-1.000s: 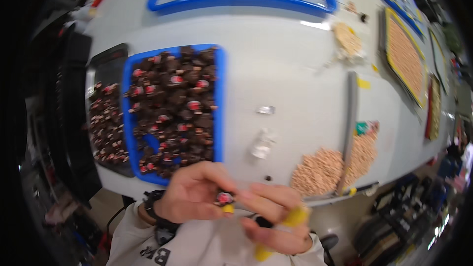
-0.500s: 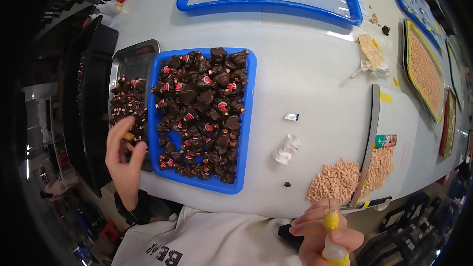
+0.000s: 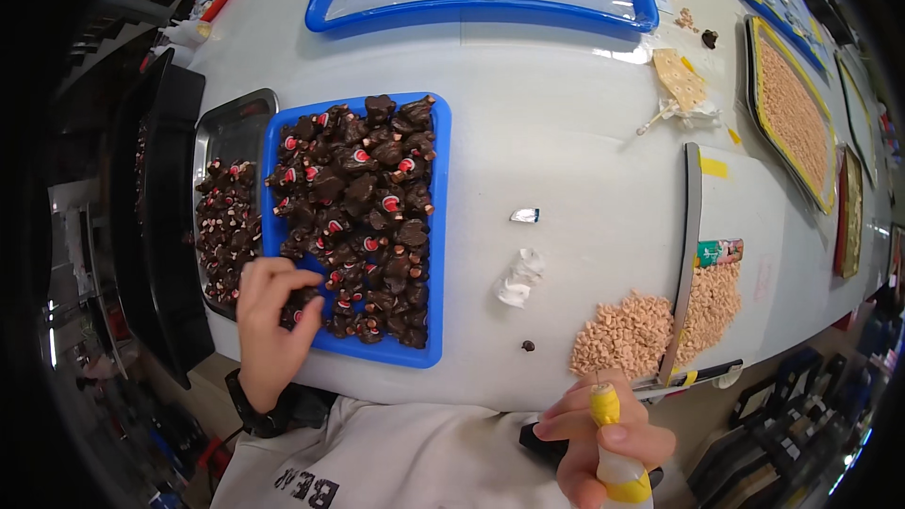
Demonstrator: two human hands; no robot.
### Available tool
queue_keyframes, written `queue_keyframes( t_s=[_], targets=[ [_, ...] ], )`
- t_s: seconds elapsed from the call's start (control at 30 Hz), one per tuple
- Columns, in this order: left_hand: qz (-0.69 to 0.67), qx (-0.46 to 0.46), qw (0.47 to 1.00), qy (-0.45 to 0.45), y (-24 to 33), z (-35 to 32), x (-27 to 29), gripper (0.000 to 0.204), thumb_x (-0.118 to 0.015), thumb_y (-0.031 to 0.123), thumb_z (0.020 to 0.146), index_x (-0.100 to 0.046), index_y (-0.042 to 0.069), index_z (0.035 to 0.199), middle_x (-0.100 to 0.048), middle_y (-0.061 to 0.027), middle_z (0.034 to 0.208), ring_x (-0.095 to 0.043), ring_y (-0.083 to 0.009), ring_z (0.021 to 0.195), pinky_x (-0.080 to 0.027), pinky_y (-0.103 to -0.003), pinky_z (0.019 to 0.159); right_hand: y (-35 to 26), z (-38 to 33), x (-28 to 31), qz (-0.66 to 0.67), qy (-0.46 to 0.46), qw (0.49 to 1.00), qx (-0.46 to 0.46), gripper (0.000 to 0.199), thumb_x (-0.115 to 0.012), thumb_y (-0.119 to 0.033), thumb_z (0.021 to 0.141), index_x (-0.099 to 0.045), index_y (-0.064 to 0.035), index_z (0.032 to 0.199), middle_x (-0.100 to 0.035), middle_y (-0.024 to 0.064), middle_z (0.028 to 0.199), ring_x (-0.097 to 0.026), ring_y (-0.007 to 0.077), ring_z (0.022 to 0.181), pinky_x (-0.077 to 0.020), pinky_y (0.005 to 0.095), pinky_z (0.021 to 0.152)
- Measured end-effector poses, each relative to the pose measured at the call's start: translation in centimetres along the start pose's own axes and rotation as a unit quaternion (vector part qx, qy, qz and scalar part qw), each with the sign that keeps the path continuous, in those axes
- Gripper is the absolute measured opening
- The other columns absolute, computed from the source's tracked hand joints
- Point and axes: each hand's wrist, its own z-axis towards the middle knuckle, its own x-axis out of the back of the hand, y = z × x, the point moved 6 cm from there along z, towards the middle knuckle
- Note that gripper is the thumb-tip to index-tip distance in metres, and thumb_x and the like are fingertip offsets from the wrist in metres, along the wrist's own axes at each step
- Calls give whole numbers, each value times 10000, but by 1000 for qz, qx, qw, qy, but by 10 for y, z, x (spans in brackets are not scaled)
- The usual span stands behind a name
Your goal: Applying adhesive material using a dispenser to small parts and attaching secondary components in a manufacturing setting.
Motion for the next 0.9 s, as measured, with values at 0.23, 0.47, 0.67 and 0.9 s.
queue_keyframes(
  t_s=[0.23,0.47,0.67,0.9],
  targets=[
    [-568,-96,761,-299,78,5,-29,199,-733,101,715,-632,53,879,-498,-24,817,-461,-97,607,-372,-208,542,-22,19,-32,-78,-88,992,47,316,-610,-215,831,-390,-155,1051,-646,107,796,-577,212,632,-406,286,522],
    [-721,138,546,-403,109,-5,-80,199,-705,124,764,-544,8,755,-508,-55,774,-490,-127,627,-371,-250,537,-7,5,-41,-49,-110,990,68,328,-725,-88,687,-449,-129,859,-632,176,931,-606,306,771,-462,340,632],
    [-733,114,608,-281,78,6,-79,71,-612,59,822,-581,24,875,-539,-30,854,-509,-63,691,-407,-192,612,36,16,-40,48,-74,992,-94,282,-715,-6,644,-489,-66,803,-618,188,1001,-619,335,792,-485,391,692],
    [-459,-170,784,-382,110,2,-73,261,-625,21,737,-554,0,988,-531,-110,922,-559,-239,792,-464,-328,665,23,11,-28,86,18,996,14,289,-522,-201,886,-337,-83,1075,-598,172,800,-568,217,632,-446,291,580]
  ],
)
